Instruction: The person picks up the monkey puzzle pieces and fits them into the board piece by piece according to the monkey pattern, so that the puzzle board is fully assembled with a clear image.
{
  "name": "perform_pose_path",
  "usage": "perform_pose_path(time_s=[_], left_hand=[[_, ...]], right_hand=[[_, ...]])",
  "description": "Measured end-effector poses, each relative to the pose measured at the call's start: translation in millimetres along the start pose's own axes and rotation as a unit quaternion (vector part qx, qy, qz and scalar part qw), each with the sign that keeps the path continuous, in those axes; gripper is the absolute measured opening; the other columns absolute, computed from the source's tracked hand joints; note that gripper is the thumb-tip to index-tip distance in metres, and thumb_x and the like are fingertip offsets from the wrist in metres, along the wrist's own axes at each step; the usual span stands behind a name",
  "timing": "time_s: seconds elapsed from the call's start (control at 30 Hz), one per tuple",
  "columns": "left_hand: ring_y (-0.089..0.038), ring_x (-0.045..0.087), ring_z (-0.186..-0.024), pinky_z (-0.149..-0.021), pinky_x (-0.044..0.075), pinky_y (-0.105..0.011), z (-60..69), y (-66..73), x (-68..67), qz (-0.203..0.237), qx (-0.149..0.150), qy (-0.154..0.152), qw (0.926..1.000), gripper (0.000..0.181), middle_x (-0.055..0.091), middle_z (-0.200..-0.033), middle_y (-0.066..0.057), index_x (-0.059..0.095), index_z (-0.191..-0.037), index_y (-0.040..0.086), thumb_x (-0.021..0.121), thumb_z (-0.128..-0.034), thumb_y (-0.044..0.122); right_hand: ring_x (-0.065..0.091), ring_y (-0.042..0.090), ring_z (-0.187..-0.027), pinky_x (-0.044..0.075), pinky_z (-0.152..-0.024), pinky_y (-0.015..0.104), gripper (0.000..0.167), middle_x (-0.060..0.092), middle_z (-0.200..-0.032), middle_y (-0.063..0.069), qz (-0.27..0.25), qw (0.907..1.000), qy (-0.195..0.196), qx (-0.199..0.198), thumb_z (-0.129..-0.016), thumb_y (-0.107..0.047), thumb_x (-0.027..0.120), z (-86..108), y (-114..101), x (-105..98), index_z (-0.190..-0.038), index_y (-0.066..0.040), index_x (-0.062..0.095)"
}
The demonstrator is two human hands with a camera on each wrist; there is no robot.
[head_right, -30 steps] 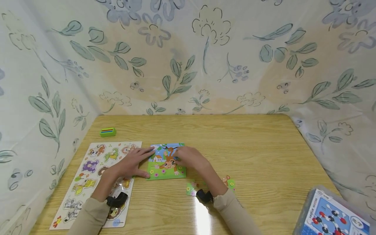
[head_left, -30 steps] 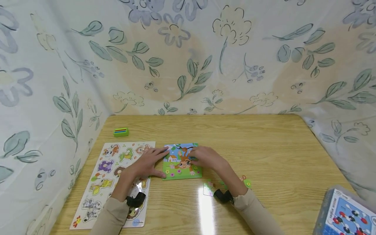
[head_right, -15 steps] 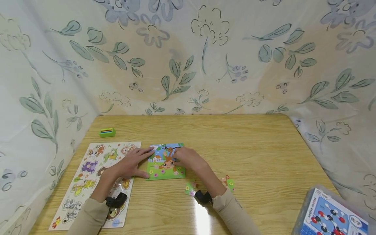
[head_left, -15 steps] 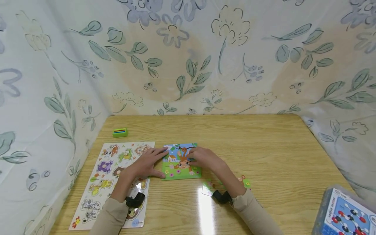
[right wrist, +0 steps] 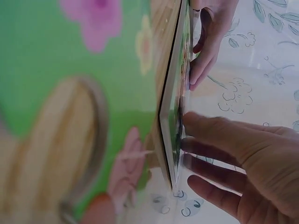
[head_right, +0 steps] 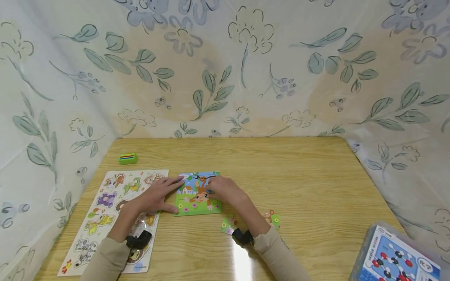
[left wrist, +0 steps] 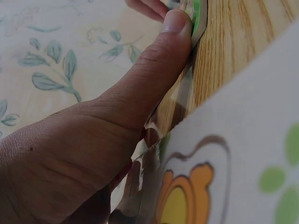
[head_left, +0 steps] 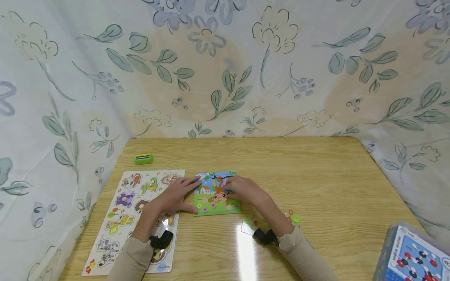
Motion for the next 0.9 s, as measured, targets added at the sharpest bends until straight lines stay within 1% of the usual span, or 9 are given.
perform_pose_path(time_s=[0.17, 0.3, 0.4, 0.57, 0.7, 0.77, 0.9], left_hand=[[-0.036, 0.036, -0.140, -0.110, 0.029, -0.062, 0.3, -0.2, 0.4, -0.001, 0.003, 0.004, 1.0000, 0.097, 0.031, -0.159, -0.007, 0.035, -0.152, 0.015, 0.072, -0.0753, 0.062], [-0.036, 0.036, -0.140, -0.110, 0.029, -0.062, 0.7, -0.8, 1.1, -0.003, 0.002, 0.004, 1.0000, 0.097, 0.031, -0.159, -0.007, 0.035, -0.152, 0.015, 0.072, -0.0753, 0.062], [-0.036, 0.037, -0.139, -0.110, 0.029, -0.062, 1.1, -1.4, 1.5, -0.006, 0.002, 0.005, 1.0000, 0.097, 0.031, -0.159, -0.007, 0.034, -0.152, 0.015, 0.072, -0.0753, 0.061], [-0.036, 0.036, -0.140, -0.110, 0.029, -0.063, 1.7, -0.5, 1.4, -0.009, 0.003, 0.006, 0.9999, 0.097, 0.031, -0.159, -0.007, 0.034, -0.152, 0.015, 0.073, -0.0754, 0.060], [-0.036, 0.036, -0.140, -0.110, 0.028, -0.063, 1.9, 0.8, 1.1, -0.011, 0.004, 0.006, 0.9999, 0.097, 0.031, -0.159, -0.008, 0.034, -0.152, 0.014, 0.073, -0.0757, 0.060], [-0.036, 0.037, -0.140, -0.110, 0.028, -0.063, 1.9, 1.2, 0.9, -0.011, 0.005, 0.007, 0.9999, 0.097, 0.031, -0.159, -0.008, 0.034, -0.152, 0.014, 0.073, -0.0756, 0.059], [-0.036, 0.037, -0.139, -0.109, 0.029, -0.063, 2.1, 1.6, 1.0, -0.011, 0.007, 0.009, 0.9999, 0.097, 0.031, -0.159, -0.008, 0.034, -0.152, 0.014, 0.073, -0.0754, 0.059]], right_hand=[[0.060, 0.018, -0.100, 0.053, -0.081, 0.026, 0.017, 0.066, -0.108, 0.002, -0.002, 1.0000, 0.007, -0.001, -0.089, -0.023, 0.070, 0.1, 1, 2, -0.102, -0.014, 0.077], [0.060, 0.019, -0.097, 0.053, -0.077, 0.026, 0.014, 0.064, -0.106, 0.005, -0.012, 0.9998, 0.013, -0.003, -0.090, -0.022, 0.070, 0.8, -1, 2, -0.099, -0.013, 0.076], [0.057, 0.018, -0.090, 0.050, -0.071, 0.024, 0.014, 0.062, -0.103, 0.006, -0.026, 0.9996, 0.012, 0.007, -0.090, -0.021, 0.070, 1.6, -1, 1, -0.098, -0.012, 0.076], [0.052, 0.016, -0.084, 0.046, -0.066, 0.022, 0.018, 0.058, -0.101, 0.007, -0.049, 0.9983, -0.009, 0.030, -0.092, -0.021, 0.067, 4.7, -2, 4, -0.104, -0.008, 0.074], [0.052, 0.016, -0.085, 0.046, -0.067, 0.022, 0.018, 0.057, -0.103, 0.007, -0.039, 0.9989, -0.015, 0.022, -0.093, -0.022, 0.066, 7.9, -6, 4, -0.104, -0.009, 0.071], [0.052, 0.017, -0.086, 0.047, -0.067, 0.023, 0.016, 0.057, -0.104, 0.008, -0.037, 0.9991, -0.012, 0.016, -0.093, -0.022, 0.066, 9.5, -8, 3, -0.102, -0.009, 0.070], [0.056, 0.019, -0.091, 0.050, -0.073, 0.026, 0.018, 0.058, -0.108, 0.009, -0.023, 0.9997, -0.010, 0.000, -0.094, -0.025, 0.066, 12.0, -9, 3, -0.103, -0.010, 0.069]])
Point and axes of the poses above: each hand's wrist, its own z-axis away from the middle knuckle, its own x-axis out of the palm, y = z × x, the point moved 8 cm from there along -z, towards the middle knuckle
